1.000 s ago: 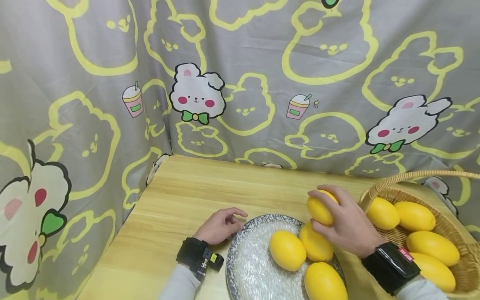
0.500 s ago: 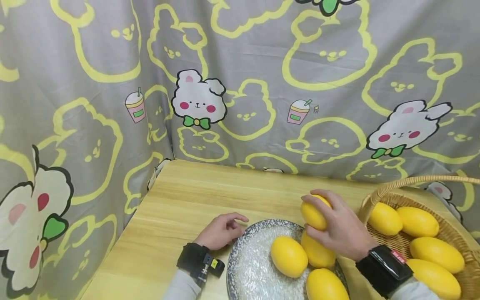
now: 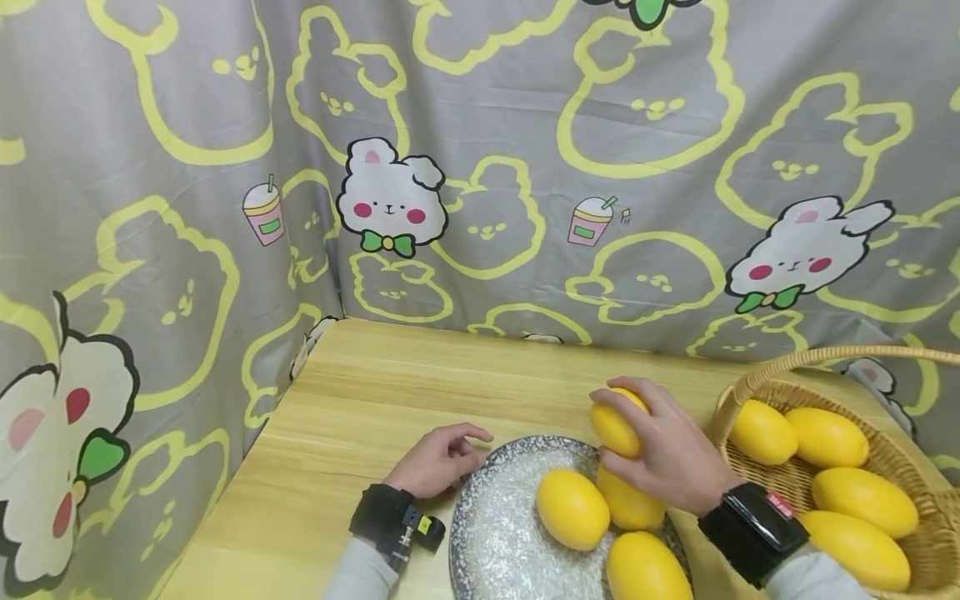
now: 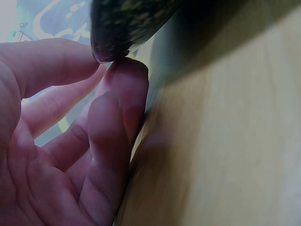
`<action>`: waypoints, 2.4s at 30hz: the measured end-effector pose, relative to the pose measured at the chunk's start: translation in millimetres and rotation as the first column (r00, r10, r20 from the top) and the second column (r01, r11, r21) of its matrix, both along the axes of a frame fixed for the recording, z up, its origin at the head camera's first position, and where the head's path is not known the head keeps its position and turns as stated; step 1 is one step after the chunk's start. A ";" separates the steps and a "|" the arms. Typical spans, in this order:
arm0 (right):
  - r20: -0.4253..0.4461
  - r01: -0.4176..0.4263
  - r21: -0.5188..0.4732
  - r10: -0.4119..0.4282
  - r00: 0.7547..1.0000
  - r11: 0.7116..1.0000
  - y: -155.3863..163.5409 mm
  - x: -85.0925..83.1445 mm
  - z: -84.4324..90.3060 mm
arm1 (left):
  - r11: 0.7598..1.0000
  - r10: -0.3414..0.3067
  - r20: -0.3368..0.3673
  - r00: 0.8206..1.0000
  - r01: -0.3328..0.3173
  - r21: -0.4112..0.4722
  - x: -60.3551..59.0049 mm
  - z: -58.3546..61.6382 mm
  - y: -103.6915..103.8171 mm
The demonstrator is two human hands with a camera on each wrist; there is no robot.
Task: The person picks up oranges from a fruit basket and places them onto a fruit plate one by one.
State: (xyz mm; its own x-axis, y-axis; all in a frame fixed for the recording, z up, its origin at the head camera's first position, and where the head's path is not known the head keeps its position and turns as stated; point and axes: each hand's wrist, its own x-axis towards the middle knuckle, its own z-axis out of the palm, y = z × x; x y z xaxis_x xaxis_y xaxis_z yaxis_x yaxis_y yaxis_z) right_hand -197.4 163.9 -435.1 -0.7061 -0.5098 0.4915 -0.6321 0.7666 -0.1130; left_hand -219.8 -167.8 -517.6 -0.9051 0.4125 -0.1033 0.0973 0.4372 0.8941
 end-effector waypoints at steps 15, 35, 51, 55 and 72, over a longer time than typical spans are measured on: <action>0.074 -0.023 0.014 0.022 0.997 1.000 -12.4 -9.4 -7.7 | 1.000 -0.002 -0.016 1.000 0.001 -0.009 0.9 1.6 -0.6; 0.235 -0.059 0.072 0.041 0.971 0.996 -32.6 -17.9 -18.5 | 1.000 0.001 0.002 1.000 -0.001 -0.007 -0.1 2.9 0.3; 0.309 -0.015 0.062 -0.004 0.951 0.998 -34.4 -16.1 -31.3 | 1.000 0.004 0.000 1.000 -0.004 -0.006 0.3 1.1 -0.2; 0.333 -0.010 0.066 -0.013 0.943 0.998 -35.5 -16.4 -32.2 | 1.000 0.006 -0.002 1.000 -0.006 -0.009 0.3 1.3 0.0; 0.314 -0.104 0.164 0.048 0.948 0.981 -47.4 -18.2 -35.4 | 1.000 0.011 0.003 1.000 -0.011 -0.014 0.2 4.0 1.1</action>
